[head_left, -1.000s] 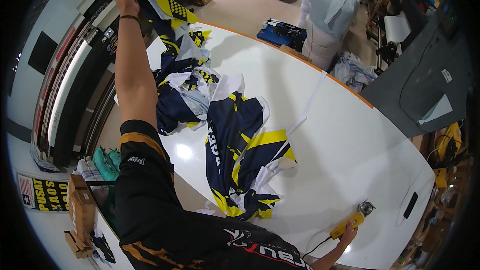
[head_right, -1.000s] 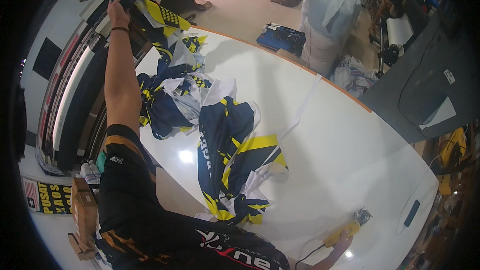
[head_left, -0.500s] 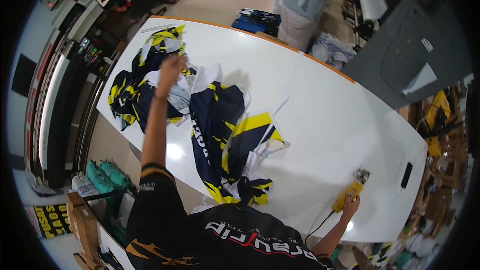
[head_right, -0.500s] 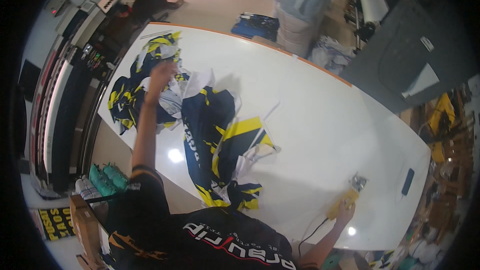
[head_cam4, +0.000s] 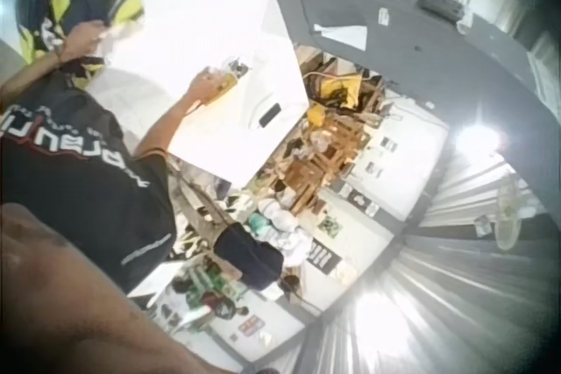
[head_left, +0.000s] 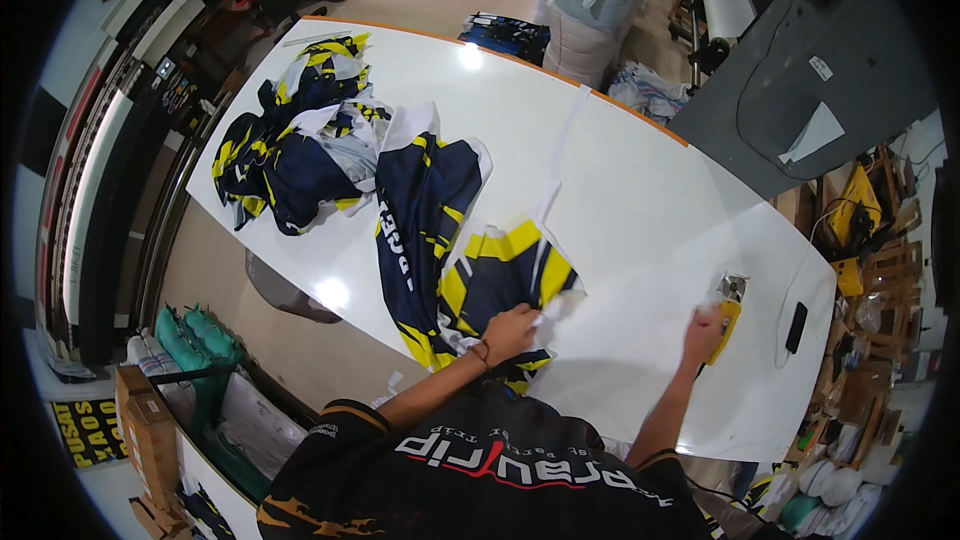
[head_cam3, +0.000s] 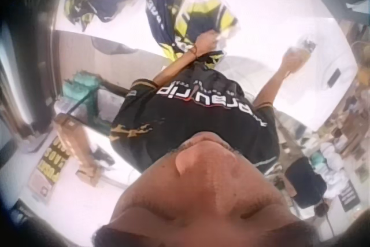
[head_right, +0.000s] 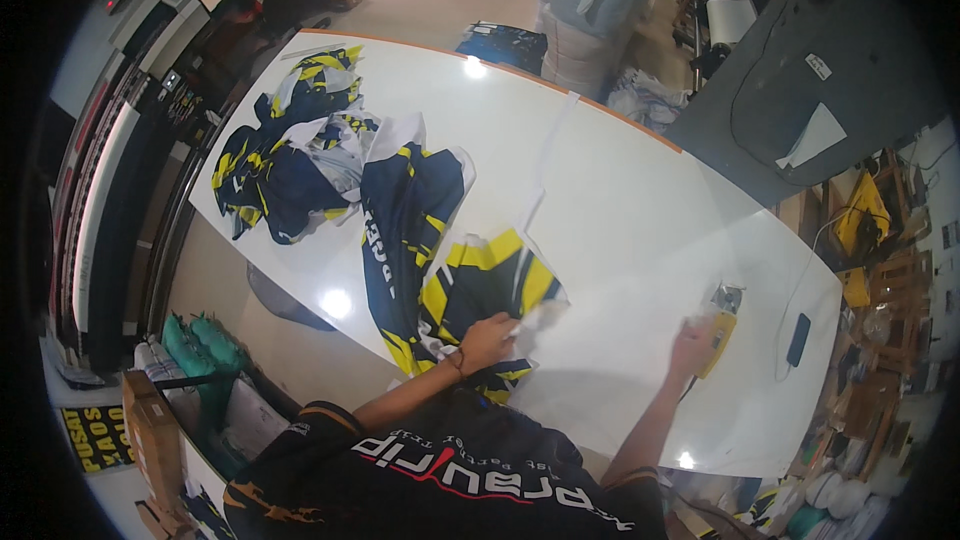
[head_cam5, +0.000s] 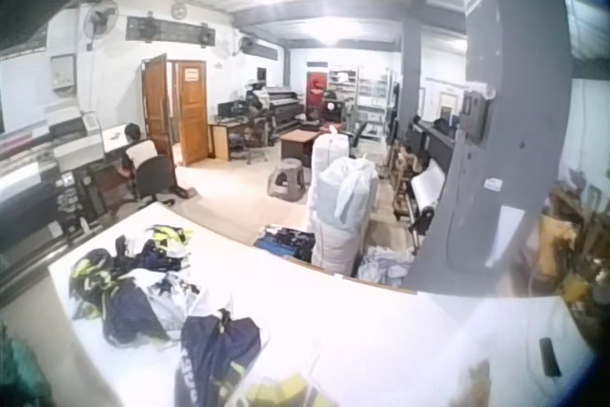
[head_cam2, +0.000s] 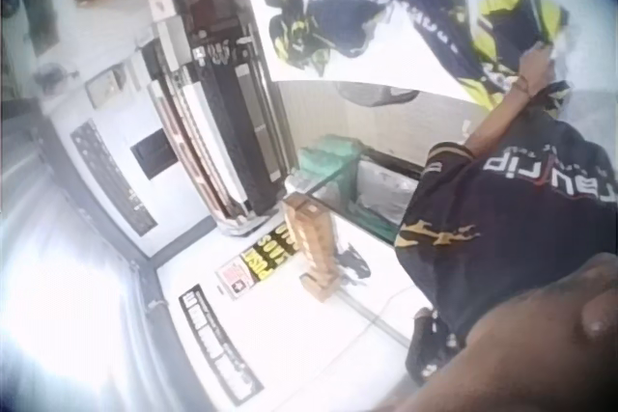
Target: The person uses a yellow electric fabric cutter to trim the edges of several blue and yellow sports jerseys laid out on a white table. The person repeatedly positions each jersey, cuts along the edges, and moves the cut pieces aside.
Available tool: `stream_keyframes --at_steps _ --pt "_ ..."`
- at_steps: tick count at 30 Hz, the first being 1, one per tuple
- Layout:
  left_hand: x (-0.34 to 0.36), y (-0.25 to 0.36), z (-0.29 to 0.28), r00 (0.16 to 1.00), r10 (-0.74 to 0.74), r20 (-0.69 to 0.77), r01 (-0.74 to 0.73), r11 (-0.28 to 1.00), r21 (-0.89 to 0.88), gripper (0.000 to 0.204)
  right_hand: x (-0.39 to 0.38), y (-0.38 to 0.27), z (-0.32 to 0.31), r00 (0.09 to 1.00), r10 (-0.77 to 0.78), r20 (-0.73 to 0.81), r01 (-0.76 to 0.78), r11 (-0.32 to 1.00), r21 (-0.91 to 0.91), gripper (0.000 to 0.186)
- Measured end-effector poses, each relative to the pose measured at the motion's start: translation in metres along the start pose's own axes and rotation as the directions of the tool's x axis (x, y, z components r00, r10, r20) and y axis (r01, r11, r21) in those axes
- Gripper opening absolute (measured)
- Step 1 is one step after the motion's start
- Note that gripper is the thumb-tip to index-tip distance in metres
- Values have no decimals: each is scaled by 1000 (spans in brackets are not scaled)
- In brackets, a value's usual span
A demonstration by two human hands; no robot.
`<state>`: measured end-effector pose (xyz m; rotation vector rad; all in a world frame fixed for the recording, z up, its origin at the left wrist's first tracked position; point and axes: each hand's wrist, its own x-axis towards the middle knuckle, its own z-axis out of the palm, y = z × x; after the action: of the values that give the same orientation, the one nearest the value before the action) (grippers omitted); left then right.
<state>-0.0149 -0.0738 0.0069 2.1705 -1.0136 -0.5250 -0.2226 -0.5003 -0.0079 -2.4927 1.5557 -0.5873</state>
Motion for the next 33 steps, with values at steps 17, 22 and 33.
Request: stream_keyframes --at_steps 17,22,33 --pt "-16 71 -2 629 249 737 201 863 -464 54 -155 -129 -49 772 -265 578 -631 -216 745 32" --pt "-23 28 6 928 -144 343 246 -451 -858 49 -123 -129 -108 796 -485 362 -586 -470 660 29" --pt "4 -78 -197 678 -509 -530 17 732 -681 21 -196 -237 -169 -97 -559 823 -139 827 545 50"
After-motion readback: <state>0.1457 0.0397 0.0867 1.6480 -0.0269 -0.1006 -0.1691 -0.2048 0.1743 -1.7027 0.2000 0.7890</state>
